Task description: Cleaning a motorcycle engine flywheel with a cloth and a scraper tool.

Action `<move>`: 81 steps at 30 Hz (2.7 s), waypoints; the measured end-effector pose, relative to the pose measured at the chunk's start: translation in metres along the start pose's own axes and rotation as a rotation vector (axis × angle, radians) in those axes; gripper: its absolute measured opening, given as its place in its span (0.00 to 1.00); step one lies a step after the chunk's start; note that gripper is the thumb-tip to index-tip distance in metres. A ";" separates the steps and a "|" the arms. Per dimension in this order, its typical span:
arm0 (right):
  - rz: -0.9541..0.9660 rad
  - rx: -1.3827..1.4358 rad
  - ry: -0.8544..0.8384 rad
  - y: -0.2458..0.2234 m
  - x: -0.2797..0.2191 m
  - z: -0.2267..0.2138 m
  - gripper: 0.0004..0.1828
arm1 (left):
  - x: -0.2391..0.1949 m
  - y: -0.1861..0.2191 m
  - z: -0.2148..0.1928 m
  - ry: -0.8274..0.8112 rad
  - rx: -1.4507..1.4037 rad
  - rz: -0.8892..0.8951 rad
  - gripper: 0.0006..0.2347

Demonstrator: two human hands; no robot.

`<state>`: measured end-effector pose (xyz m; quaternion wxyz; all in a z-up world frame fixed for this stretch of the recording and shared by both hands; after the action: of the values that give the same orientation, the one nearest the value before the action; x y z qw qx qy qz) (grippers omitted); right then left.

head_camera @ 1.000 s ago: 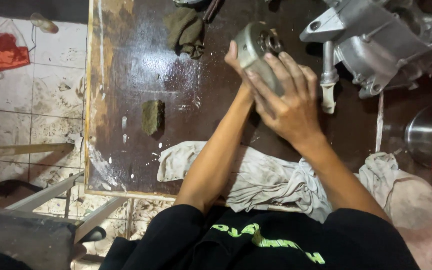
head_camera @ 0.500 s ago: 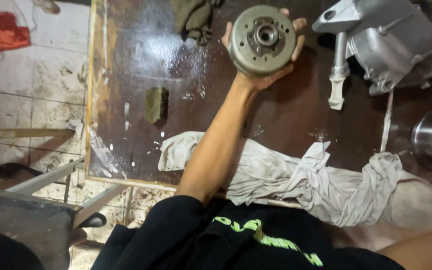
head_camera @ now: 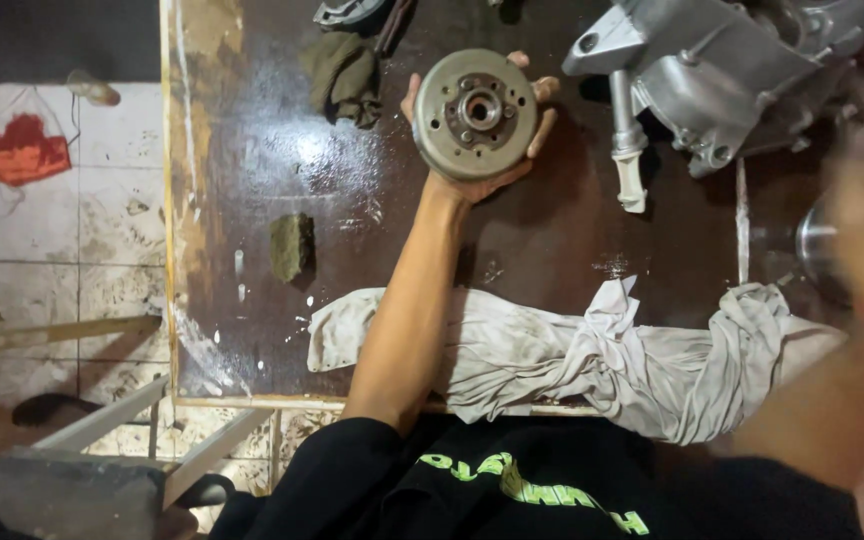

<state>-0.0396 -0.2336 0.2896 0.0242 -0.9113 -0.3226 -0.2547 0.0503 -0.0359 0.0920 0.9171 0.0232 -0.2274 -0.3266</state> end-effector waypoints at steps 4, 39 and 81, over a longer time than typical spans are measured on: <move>-0.225 0.411 0.091 -0.052 0.022 0.116 0.16 | -0.016 0.002 -0.040 0.282 -0.024 0.008 0.43; 0.147 0.543 0.167 -0.058 0.068 0.150 0.24 | -0.023 0.016 -0.075 0.297 0.091 0.033 0.46; -0.218 0.275 -0.045 -0.121 0.038 0.144 0.31 | -0.007 0.002 -0.024 0.080 -0.142 0.034 0.47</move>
<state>-0.0227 -0.0861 0.1678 0.1134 -0.8646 -0.4516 -0.1888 0.0570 -0.0329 0.0685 0.9301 -0.0326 -0.1674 -0.3253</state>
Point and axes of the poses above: each hand's wrist, its own x-axis towards the middle knuckle, its own z-axis out of the palm, y = z × x, the point moved 9 cm from there along x, towards the middle knuckle, and after that the axes turned 13 degrees about -z, right-handed, at the moved point
